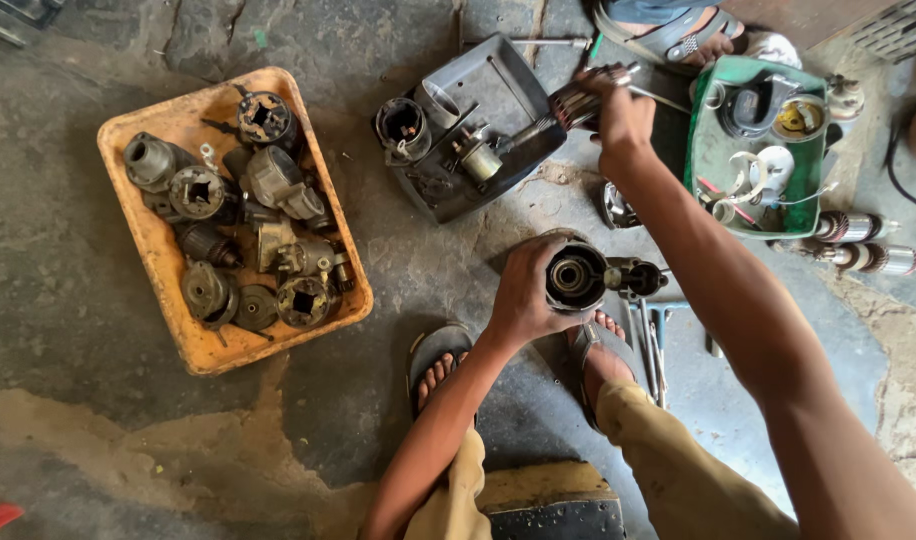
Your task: The person uses a hammer and punch to disassemble a small electric motor, then uses pliers to remove the rotor. They place the disassembled parts into a tray and wipe their hands with a cloth.
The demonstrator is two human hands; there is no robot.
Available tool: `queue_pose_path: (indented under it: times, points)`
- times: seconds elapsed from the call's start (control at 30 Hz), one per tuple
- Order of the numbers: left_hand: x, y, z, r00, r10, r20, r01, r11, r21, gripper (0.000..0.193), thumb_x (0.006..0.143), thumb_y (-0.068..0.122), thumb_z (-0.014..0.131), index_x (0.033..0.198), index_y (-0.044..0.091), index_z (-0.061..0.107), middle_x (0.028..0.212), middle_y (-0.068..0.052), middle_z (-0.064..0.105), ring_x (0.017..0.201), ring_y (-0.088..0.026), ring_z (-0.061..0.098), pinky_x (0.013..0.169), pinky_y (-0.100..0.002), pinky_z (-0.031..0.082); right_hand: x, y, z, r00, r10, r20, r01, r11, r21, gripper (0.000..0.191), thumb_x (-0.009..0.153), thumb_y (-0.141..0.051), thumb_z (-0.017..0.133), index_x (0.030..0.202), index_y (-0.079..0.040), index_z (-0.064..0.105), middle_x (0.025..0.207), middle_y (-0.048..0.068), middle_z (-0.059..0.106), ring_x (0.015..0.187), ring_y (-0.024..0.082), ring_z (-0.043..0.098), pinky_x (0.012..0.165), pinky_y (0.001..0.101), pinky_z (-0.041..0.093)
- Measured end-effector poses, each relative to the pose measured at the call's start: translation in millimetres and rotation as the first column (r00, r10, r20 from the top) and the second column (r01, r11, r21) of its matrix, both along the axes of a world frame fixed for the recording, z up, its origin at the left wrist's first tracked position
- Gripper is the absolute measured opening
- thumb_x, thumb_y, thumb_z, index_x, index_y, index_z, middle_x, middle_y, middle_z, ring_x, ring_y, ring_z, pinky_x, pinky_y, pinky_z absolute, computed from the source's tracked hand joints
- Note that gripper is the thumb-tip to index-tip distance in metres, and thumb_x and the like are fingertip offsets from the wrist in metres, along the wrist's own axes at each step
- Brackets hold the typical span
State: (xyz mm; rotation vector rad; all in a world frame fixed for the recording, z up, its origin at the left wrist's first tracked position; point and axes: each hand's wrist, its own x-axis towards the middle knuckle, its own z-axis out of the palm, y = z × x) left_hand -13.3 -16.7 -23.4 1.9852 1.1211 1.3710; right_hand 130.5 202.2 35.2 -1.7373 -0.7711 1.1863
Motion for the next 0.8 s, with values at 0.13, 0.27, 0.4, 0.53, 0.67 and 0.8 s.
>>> queue_pose_path:
  times: [0.13,0.27,0.4,0.53,0.67,0.8]
  points:
    - [0,0,-1,1.000,0.020,0.003,-0.020,0.999,0.027,0.104,0.070,0.041,0.095,0.149,0.007,0.037,0.141,-0.018,0.054,0.132,-0.037,0.055,0.118,-0.051,0.042,5,-3,6,0.975,-0.002,-0.222,-0.023,0.993,-0.112,0.049,0.089,-0.056,0.064,0.107,-0.011,0.073,0.084,0.006,0.076,0.062,0.020,0.072,0.048,0.0314,0.043]
    - [-2,1,4,1.000,0.017,0.019,-0.018,0.999,0.042,0.102,0.071,0.040,0.095,0.148,0.008,0.037,0.143,-0.016,0.055,0.131,-0.037,0.056,0.117,-0.050,0.043,6,-3,6,0.942,0.043,-0.334,-0.083,0.991,-0.105,0.050,0.089,-0.062,0.057,0.109,-0.018,0.069,0.082,0.003,0.075,0.058,0.019,0.069,0.046,0.0315,0.038]
    - [-1,2,9,0.999,0.026,0.039,-0.029,0.997,0.069,0.099,0.073,0.037,0.095,0.148,0.008,0.037,0.143,-0.015,0.054,0.131,-0.036,0.056,0.117,-0.050,0.044,7,-2,-1,0.923,0.089,-0.374,-0.137,0.985,-0.103,0.051,0.089,-0.065,0.052,0.105,-0.020,0.068,0.082,0.001,0.074,0.059,0.019,0.066,0.048,0.0316,0.037]
    - [-2,2,10,0.999,0.026,0.037,-0.028,0.998,0.064,0.100,0.073,0.039,0.096,0.147,0.007,0.036,0.142,-0.015,0.053,0.131,-0.036,0.056,0.116,-0.051,0.044,8,2,-8,0.909,0.089,-0.407,-0.160,0.976,-0.145,0.053,0.089,-0.069,0.049,0.101,-0.021,0.069,0.080,-0.001,0.072,0.060,0.018,0.063,0.049,0.0327,0.035]
    - [-2,2,10,0.999,0.018,0.031,-0.020,0.997,0.075,0.099,0.074,0.038,0.095,0.148,0.008,0.036,0.144,-0.015,0.054,0.132,-0.035,0.056,0.116,-0.050,0.044,9,5,-9,0.914,0.077,-0.399,-0.153,0.975,-0.162,0.056,0.088,-0.072,0.046,0.101,-0.023,0.070,0.080,-0.001,0.072,0.060,0.018,0.063,0.050,0.0331,0.036]
    - [-2,2,9,1.000,0.015,0.026,-0.017,0.997,0.072,0.100,0.074,0.039,0.095,0.148,0.007,0.035,0.144,-0.016,0.054,0.132,-0.035,0.056,0.117,-0.050,0.043,9,4,-7,0.929,0.084,-0.360,-0.150,0.976,-0.159,0.056,0.090,-0.072,0.047,0.103,-0.023,0.070,0.084,-0.002,0.072,0.062,0.017,0.066,0.051,0.0325,0.037]
